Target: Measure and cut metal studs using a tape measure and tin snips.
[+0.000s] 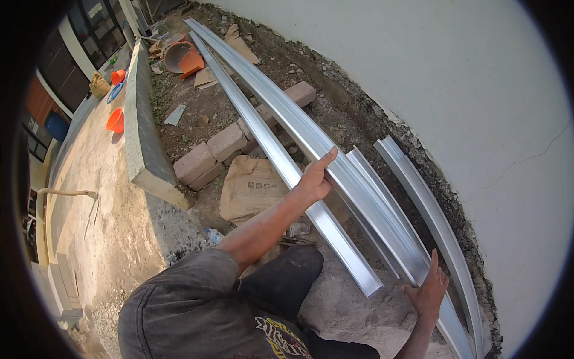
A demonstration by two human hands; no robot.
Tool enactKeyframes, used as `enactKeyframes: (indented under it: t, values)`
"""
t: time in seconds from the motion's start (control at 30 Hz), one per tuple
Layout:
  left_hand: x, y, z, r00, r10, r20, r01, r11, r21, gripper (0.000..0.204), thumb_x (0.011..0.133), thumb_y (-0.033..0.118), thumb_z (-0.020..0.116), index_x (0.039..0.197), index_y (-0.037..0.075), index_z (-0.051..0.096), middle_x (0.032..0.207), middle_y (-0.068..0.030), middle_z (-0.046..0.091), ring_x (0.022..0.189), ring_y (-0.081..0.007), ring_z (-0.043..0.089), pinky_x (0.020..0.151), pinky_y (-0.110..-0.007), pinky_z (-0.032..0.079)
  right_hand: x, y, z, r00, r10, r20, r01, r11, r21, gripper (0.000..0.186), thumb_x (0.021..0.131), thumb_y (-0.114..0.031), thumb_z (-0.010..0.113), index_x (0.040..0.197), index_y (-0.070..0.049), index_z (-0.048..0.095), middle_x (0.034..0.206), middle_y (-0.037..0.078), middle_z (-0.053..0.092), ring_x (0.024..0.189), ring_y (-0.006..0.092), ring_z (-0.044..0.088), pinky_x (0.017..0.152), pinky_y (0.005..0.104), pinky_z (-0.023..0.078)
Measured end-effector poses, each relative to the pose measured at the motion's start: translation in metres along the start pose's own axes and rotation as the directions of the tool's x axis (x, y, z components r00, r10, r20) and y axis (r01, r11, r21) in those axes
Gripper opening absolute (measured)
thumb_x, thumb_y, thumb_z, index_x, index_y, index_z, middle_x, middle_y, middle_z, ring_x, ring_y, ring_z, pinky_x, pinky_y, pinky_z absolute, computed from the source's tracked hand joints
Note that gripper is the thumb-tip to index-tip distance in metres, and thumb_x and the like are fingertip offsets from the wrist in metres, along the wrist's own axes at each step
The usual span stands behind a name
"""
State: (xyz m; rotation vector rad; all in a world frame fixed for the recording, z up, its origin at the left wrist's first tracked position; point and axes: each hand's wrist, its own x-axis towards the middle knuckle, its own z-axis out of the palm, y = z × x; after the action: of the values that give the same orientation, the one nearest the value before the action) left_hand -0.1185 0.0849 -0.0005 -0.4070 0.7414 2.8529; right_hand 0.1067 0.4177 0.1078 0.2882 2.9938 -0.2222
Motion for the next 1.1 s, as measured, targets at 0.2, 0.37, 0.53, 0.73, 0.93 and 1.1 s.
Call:
enactKeyframes:
  t: [0.2, 0.37, 0.53, 0.73, 0.93, 1.1]
  values:
    - [0.034, 0.077, -0.008, 0.993, 0.094, -0.070, -0.097, 0.994, -0.041, 0.052, 0.089, 0.040, 0.077, 0.119, 0.003, 0.056, 0.107, -0.0127, 0.066, 0.098, -0.0286, 0.068, 0.088, -0.049, 0.059, -0.044, 0.123, 0.040, 0.981, 0.118, -0.157, -0.140, 0.981, -0.137, 0.113, 0.057, 0.002, 0.078, 0.155, -0.010, 0.026, 0.132, 0.020, 0.053, 0.127, 0.0398, 0.049, 0.113, 0.0523, 0.033]
    - [-0.017, -0.055, 0.006, 0.997, 0.051, -0.064, -0.046, 0.996, 0.081, 0.057, 0.084, 0.040, 0.082, 0.118, 0.001, 0.058, 0.101, -0.0082, 0.065, 0.081, -0.0202, 0.068, 0.057, -0.034, 0.055, 0.014, 0.001, 0.036, 0.989, -0.018, -0.149, 0.021, 1.000, 0.017, 0.114, 0.058, 0.001, 0.083, 0.156, -0.010, 0.024, 0.136, 0.022, 0.053, 0.129, 0.0403, 0.048, 0.114, 0.0496, 0.034]
    - [-0.032, -0.046, 0.005, 0.972, -0.135, -0.193, 0.146, 0.988, 0.041, 0.053, 0.084, 0.029, 0.084, 0.119, -0.001, 0.059, 0.110, -0.0099, 0.067, 0.090, -0.0227, 0.069, 0.069, -0.038, 0.058, 0.028, -0.056, 0.040, 0.982, -0.110, -0.153, 0.116, 0.993, 0.032, 0.120, 0.056, -0.004, 0.087, 0.157, -0.012, 0.023, 0.137, 0.022, 0.052, 0.128, 0.0408, 0.049, 0.114, 0.0506, 0.035]
    - [0.031, 0.042, -0.021, 0.976, 0.116, -0.187, -0.082, 0.980, 0.180, 0.047, 0.086, 0.033, 0.082, 0.109, -0.004, 0.062, 0.100, -0.0128, 0.068, 0.085, -0.0248, 0.070, 0.071, -0.043, 0.061, -0.020, 0.084, 0.045, 0.988, 0.123, -0.095, -0.139, 0.972, -0.190, 0.115, 0.055, -0.005, 0.088, 0.154, -0.009, 0.028, 0.128, 0.019, 0.055, 0.126, 0.0387, 0.050, 0.113, 0.0510, 0.034]
    - [0.020, -0.001, 0.001, 0.992, 0.073, -0.103, -0.029, 0.925, 0.379, 0.058, 0.082, 0.045, 0.083, 0.100, -0.006, 0.063, 0.086, -0.0101, 0.065, 0.066, -0.0179, 0.065, 0.055, -0.037, 0.057, 0.014, 0.052, 0.049, 0.959, -0.010, -0.285, 0.005, 1.000, -0.016, 0.104, 0.058, 0.005, 0.076, 0.151, -0.007, 0.032, 0.132, 0.022, 0.054, 0.125, 0.0411, 0.048, 0.113, 0.0493, 0.035]
    - [-0.014, -0.056, 0.020, 0.984, 0.075, -0.164, 0.010, 0.885, 0.465, 0.050, 0.082, 0.039, 0.085, 0.099, -0.003, 0.063, 0.083, -0.0080, 0.064, 0.060, -0.0173, 0.059, 0.049, -0.033, 0.046, 0.049, -0.034, 0.048, 0.976, -0.021, -0.215, 0.040, 0.996, 0.084, 0.110, 0.059, 0.000, 0.083, 0.154, -0.011, 0.029, 0.130, 0.021, 0.055, 0.128, 0.0401, 0.048, 0.116, 0.0473, 0.033]
